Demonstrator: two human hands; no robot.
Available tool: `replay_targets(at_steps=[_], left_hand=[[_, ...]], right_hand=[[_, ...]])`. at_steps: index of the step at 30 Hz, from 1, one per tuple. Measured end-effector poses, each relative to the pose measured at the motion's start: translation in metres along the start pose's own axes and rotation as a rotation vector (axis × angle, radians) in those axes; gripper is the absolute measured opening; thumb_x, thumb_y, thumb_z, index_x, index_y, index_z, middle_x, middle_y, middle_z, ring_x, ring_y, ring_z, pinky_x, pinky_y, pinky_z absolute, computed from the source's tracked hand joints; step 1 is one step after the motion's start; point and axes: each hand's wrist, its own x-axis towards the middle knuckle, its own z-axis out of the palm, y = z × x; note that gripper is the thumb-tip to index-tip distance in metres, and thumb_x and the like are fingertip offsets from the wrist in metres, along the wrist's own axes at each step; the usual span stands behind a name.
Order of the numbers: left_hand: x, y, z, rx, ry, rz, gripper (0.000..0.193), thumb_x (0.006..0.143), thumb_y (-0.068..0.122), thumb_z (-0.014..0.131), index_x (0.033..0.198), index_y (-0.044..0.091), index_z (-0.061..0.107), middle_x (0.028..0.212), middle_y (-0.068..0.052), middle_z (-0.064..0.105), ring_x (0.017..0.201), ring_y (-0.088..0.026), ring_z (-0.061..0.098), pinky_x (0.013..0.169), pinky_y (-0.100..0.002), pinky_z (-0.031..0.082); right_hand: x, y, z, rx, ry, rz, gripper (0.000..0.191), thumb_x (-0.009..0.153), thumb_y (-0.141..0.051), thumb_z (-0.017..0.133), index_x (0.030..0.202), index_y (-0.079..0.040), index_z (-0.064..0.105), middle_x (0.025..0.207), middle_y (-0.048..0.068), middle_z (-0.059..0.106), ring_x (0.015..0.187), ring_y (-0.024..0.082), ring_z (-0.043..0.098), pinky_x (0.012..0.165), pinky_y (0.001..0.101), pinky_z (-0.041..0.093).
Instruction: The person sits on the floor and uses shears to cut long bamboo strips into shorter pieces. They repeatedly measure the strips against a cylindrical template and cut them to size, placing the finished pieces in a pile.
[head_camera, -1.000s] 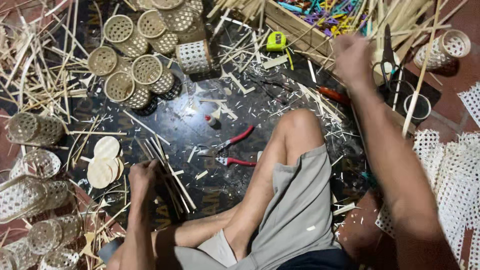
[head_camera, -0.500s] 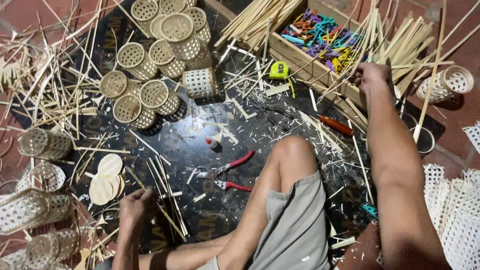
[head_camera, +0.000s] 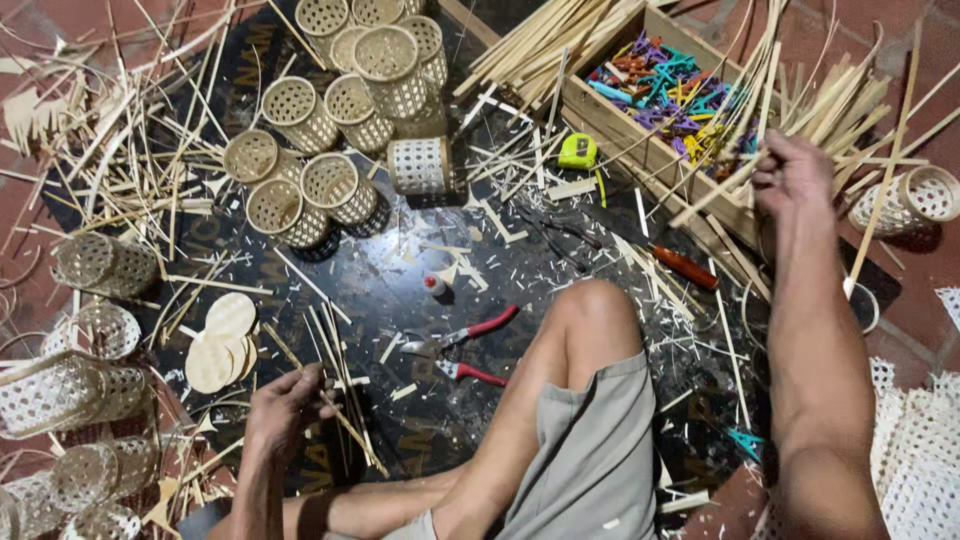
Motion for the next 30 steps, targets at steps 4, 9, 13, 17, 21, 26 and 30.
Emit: replay_targets(at_steps=[4, 9, 13, 17, 21, 26, 30], left_hand=[[0.001, -0.008, 0.003, -0.061, -0.054, -0.009, 0.036, 0.099, 0.023, 0.061, 0.124, -0.003, 0.068, 0.094, -0.008, 0.073, 0.08, -0.017, 0.07, 0.067, -0.032, 0.059], [-0.001, -0.004, 0.012, 0.008, -0.105, 0.248, 0.036, 0.097, 0.013, 0.066, 0.13, -0.002, 0.068, 0.096, -0.01, 0.074, 0.075, -0.014, 0.067, 0.064, -0.027, 0.053], [-0.008, 0.011, 0.018, -0.019, -0.1, 0.461, 0.034, 0.098, 0.012, 0.07, 0.128, -0.004, 0.069, 0.099, -0.009, 0.072, 0.083, -0.016, 0.072, 0.068, -0.029, 0.058], [-0.032, 0.024, 0.006, -0.071, -0.247, 0.556, 0.038, 0.098, 0.017, 0.066, 0.131, -0.001, 0.063, 0.109, -0.011, 0.077, 0.094, -0.016, 0.076, 0.076, -0.03, 0.064], [-0.051, 0.019, -0.014, -0.042, -0.215, 0.708, 0.033, 0.102, 0.012, 0.067, 0.133, -0.001, 0.068, 0.113, -0.011, 0.077, 0.099, -0.014, 0.072, 0.079, -0.029, 0.061], [-0.045, -0.011, -0.025, 0.084, -0.12, 0.974, 0.033, 0.101, 0.007, 0.067, 0.134, 0.004, 0.068, 0.12, -0.009, 0.077, 0.105, -0.009, 0.071, 0.091, -0.027, 0.058], [-0.033, -0.038, -0.017, 0.16, 0.01, 0.907, 0.03, 0.098, 0.007, 0.07, 0.128, 0.008, 0.072, 0.106, -0.009, 0.08, 0.09, -0.007, 0.073, 0.079, -0.026, 0.06]], right_hand=[[-0.074, -0.021, -0.009, -0.106, -0.109, -0.155, 0.019, 0.107, -0.003, 0.066, 0.125, 0.002, 0.066, 0.098, 0.012, 0.072, 0.066, 0.012, 0.059, 0.056, 0.0247, 0.048], [-0.185, -0.029, 0.036, -0.148, -0.467, -0.372, 0.023, 0.108, 0.01, 0.063, 0.13, 0.013, 0.059, 0.112, 0.019, 0.071, 0.096, 0.025, 0.074, 0.091, 0.0399, 0.065], [-0.278, -0.004, 0.107, -0.314, -0.818, -0.217, 0.027, 0.1, 0.006, 0.063, 0.127, 0.006, 0.063, 0.105, 0.02, 0.073, 0.095, 0.027, 0.076, 0.09, 0.0431, 0.065], [-0.352, 0.069, 0.192, -0.535, -1.113, -0.231, 0.019, 0.094, 0.005, 0.073, 0.114, 0.007, 0.072, 0.105, 0.019, 0.074, 0.096, 0.025, 0.076, 0.09, 0.039, 0.065], [-0.392, 0.174, 0.263, -0.682, -1.379, -0.244, 0.023, 0.092, 0.0, 0.075, 0.114, 0.003, 0.073, 0.103, 0.01, 0.077, 0.093, 0.012, 0.072, 0.082, 0.0278, 0.061], [-0.412, 0.285, 0.289, -0.987, -1.412, -0.333, 0.017, 0.094, -0.007, 0.074, 0.111, -0.006, 0.078, 0.093, 0.006, 0.08, 0.081, 0.01, 0.071, 0.07, 0.027, 0.057], [-0.401, 0.333, 0.275, -0.855, -1.484, -0.301, 0.019, 0.093, -0.006, 0.072, 0.112, -0.007, 0.075, 0.092, 0.006, 0.078, 0.084, 0.009, 0.07, 0.073, 0.0272, 0.057]])
